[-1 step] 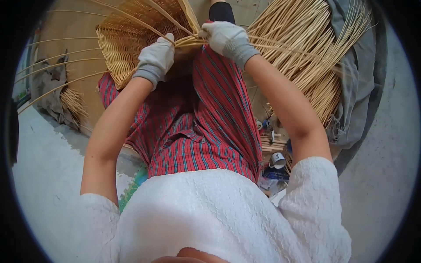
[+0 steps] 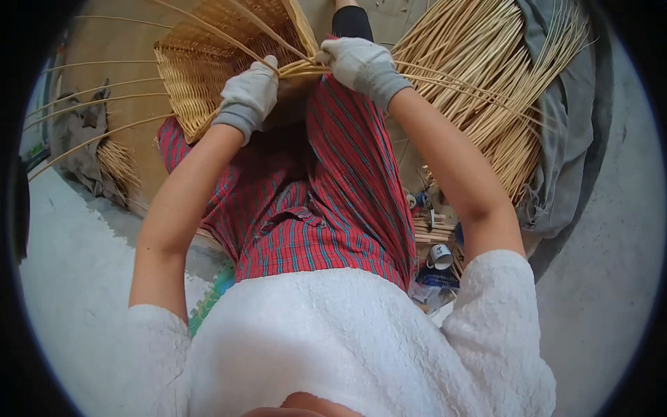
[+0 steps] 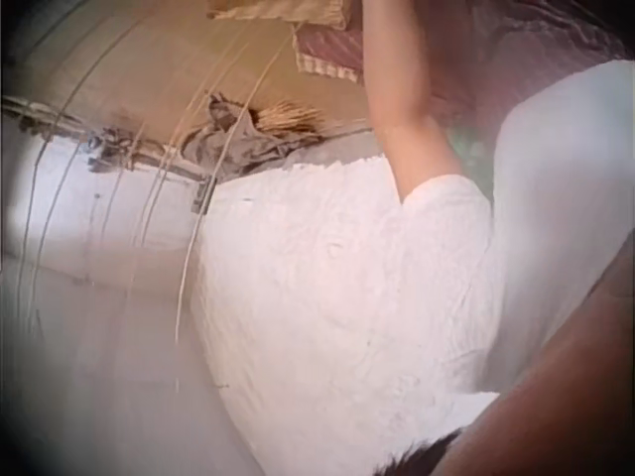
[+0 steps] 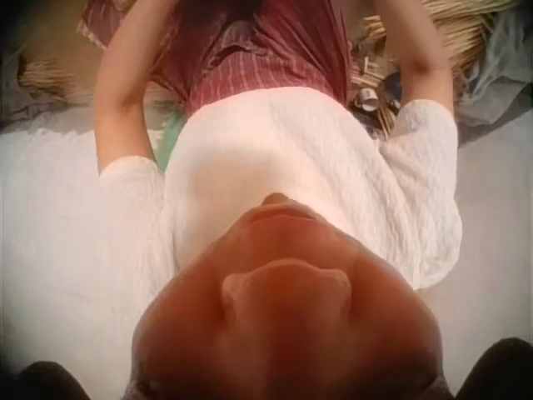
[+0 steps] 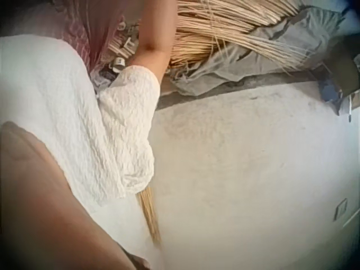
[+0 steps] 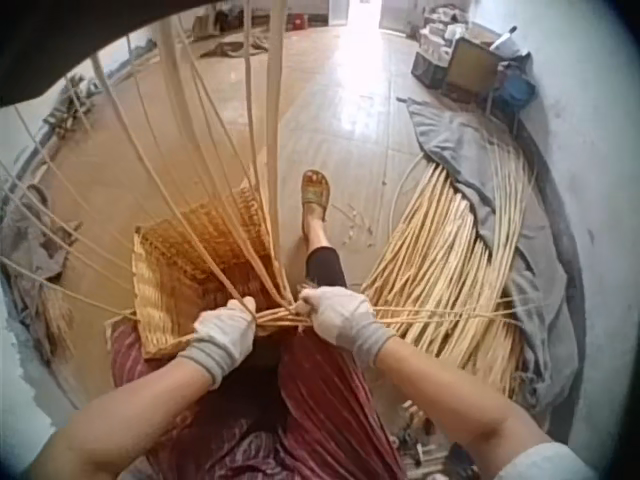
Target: The person weaves a rectangular basket using thin wooden strips. They sit on the floor and interlace the strips through the vertical frame of the basket, tightening the weave with gloved hands.
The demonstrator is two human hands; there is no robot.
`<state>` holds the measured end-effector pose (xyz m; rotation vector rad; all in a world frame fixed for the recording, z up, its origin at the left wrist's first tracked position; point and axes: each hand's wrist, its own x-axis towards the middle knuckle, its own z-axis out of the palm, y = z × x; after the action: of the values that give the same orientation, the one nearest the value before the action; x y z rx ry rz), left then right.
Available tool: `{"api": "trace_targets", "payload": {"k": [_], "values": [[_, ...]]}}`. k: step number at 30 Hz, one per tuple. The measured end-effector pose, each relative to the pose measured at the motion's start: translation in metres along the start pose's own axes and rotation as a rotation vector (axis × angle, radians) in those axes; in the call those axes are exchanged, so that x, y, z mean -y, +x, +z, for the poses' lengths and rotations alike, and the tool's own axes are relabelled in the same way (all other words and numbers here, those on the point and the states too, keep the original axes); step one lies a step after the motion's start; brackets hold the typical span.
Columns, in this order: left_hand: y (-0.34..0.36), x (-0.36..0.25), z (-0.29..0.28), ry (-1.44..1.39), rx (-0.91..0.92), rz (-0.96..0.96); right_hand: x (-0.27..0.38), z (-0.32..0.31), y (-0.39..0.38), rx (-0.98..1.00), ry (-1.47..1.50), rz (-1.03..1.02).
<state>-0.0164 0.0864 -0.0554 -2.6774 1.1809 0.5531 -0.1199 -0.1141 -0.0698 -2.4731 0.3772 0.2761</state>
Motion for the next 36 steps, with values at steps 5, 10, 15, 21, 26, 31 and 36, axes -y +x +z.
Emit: {"api": "trace_targets", "payload": {"k": [5,10,15,21,26,31,36], "values": [[-0.004,0.009,-0.014,-0.287,-0.011,0.185,-0.009,0.003,0.002,-0.022,0.0,-0.028],[0.003,0.019,0.015,-0.967,-0.255,0.428,0.001,-0.012,0.001,0.018,0.092,-0.032],[-0.003,0.011,0.022,-0.419,-0.635,0.491,-0.004,-0.002,0.005,0.061,0.127,0.047],[0.013,0.018,0.009,-1.134,-0.084,0.467,-0.003,-0.004,0.011,0.084,0.148,0.016],[0.017,0.021,0.001,-0.769,-0.161,0.567,-0.005,-0.002,0.001,-0.001,0.114,-0.028],[0.019,0.02,0.006,-0.814,-0.197,0.494,-0.005,0.011,-0.036,-0.788,0.07,-0.266],[0.018,0.011,-0.001,-0.829,-0.111,0.417,-0.041,0.042,-0.078,-0.19,1.336,0.727]]}}
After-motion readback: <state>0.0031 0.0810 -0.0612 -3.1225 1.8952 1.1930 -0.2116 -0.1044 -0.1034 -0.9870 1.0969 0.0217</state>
